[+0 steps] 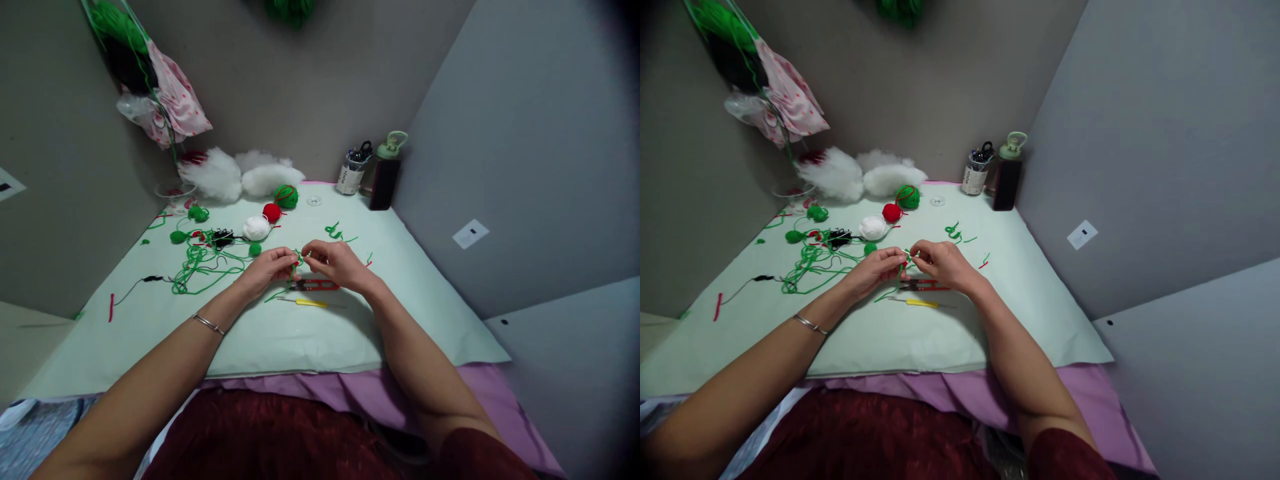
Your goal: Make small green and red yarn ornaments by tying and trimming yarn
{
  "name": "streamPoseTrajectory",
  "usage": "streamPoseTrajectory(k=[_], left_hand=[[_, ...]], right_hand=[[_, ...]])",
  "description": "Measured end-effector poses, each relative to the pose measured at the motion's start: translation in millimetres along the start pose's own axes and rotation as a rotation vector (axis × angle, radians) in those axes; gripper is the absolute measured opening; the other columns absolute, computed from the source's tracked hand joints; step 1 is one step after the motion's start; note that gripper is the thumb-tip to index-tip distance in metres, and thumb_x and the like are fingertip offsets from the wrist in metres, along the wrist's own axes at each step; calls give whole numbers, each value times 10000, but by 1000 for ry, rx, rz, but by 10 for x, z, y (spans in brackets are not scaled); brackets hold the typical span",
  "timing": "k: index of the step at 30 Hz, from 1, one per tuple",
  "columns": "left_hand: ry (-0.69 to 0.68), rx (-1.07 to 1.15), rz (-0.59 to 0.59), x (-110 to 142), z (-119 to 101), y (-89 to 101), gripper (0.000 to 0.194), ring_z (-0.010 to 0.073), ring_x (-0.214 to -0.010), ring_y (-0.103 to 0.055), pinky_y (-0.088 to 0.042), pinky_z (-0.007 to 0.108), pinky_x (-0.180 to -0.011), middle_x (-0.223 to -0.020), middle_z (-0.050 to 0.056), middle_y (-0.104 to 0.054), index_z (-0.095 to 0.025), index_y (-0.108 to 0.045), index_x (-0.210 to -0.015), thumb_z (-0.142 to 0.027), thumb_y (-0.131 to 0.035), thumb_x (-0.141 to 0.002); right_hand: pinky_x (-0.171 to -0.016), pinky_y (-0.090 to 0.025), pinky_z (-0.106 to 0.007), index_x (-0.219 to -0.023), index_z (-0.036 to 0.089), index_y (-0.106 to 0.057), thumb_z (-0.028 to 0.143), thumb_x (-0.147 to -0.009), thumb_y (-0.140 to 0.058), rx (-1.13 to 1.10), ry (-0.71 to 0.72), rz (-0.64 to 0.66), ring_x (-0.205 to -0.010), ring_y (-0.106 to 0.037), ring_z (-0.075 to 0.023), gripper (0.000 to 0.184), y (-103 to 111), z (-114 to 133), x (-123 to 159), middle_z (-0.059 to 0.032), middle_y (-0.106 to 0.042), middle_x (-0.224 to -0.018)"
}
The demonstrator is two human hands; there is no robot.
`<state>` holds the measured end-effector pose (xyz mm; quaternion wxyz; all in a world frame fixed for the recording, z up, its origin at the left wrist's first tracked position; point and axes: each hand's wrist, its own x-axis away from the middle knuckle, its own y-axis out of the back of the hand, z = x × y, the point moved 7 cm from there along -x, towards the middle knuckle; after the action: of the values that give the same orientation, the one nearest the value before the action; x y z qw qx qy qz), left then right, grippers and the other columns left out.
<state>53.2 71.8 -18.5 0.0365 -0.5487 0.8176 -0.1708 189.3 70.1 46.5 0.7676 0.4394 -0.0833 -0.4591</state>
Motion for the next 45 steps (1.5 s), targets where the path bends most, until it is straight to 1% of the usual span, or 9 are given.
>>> streamPoseTrajectory(k=[13,20,25,29,33,36,39,43,45], left_hand=[[57,-32,-29,-9,102,30,348,125,-630,-681,-489,221,-634,-710,0,-627,-136,-583,-812,-396,-798,-728],[77,-32,36,-14,122,10,319,107,-615,-646,-540,273,-709,-747,-9,-610,-136,-612,-819,-378,-805,-743],[89,2,92,-1,98,-8,284,92,-611,-602,-575,314,-773,-709,-19,-582,-130,-628,-807,-357,-794,-767],[110,27,148,16,85,-38,260,86,-613,-580,-585,325,-776,-730,-21,-571,-119,-658,-843,-326,-797,-770],[129,22,190,36,99,-86,263,93,-636,-597,-576,314,-767,-809,8,-627,-126,-694,-919,-302,-804,-757],[126,-1,196,44,105,-111,246,105,-679,-626,-566,319,-801,-850,24,-657,-140,-704,-885,-296,-819,-734],[118,-45,173,38,118,-103,232,121,-695,-646,-551,310,-793,-822,25,-668,-153,-708,-830,-295,-839,-701],[92,-153,168,27,135,-91,202,143,-719,-659,-510,272,-719,-777,47,-694,-167,-731,-825,-297,-831,-707],[71,-192,168,27,133,-90,193,143,-712,-649,-491,263,-683,-782,58,-707,-171,-737,-828,-299,-826,-713]], right_hand=[[-594,-282,-231,-964,196,-744,193,-863,-588,295,-22,-26,-581,-492,-103,186,-140,-17,-27,-6,-685,-700],[-588,-285,-215,-870,180,-726,172,-819,-595,125,-25,-19,-557,-422,-70,141,-86,-40,-30,41,-591,-625],[-580,-296,-208,-856,168,-702,185,-853,-565,-58,-36,5,-558,-380,-66,139,-67,-43,-26,61,-514,-591],[-563,-300,-210,-886,167,-695,234,-897,-557,-163,-30,35,-559,-393,-69,154,-91,-43,-25,57,-516,-600],[-594,-376,-219,-909,170,-700,298,-916,-582,-300,-22,37,-587,-491,-81,174,-93,-24,-37,27,-598,-667],[-570,-420,-234,-908,171,-687,388,-893,-635,-551,-89,-39,-585,-571,-109,225,-19,-87,-55,14,-620,-646],[-530,-438,-243,-929,185,-665,463,-832,-707,-818,-195,-200,-550,-603,-132,298,132,-246,-58,45,-559,-556],[-506,-418,-219,-928,207,-635,463,-750,-793,-1051,-253,-496,-527,-560,-100,349,383,-493,-23,87,-466,-533],[-476,-382,-204,-921,204,-627,449,-707,-826,-1109,-289,-591,-509,-524,-79,382,436,-600,-3,94,-449,-543]])
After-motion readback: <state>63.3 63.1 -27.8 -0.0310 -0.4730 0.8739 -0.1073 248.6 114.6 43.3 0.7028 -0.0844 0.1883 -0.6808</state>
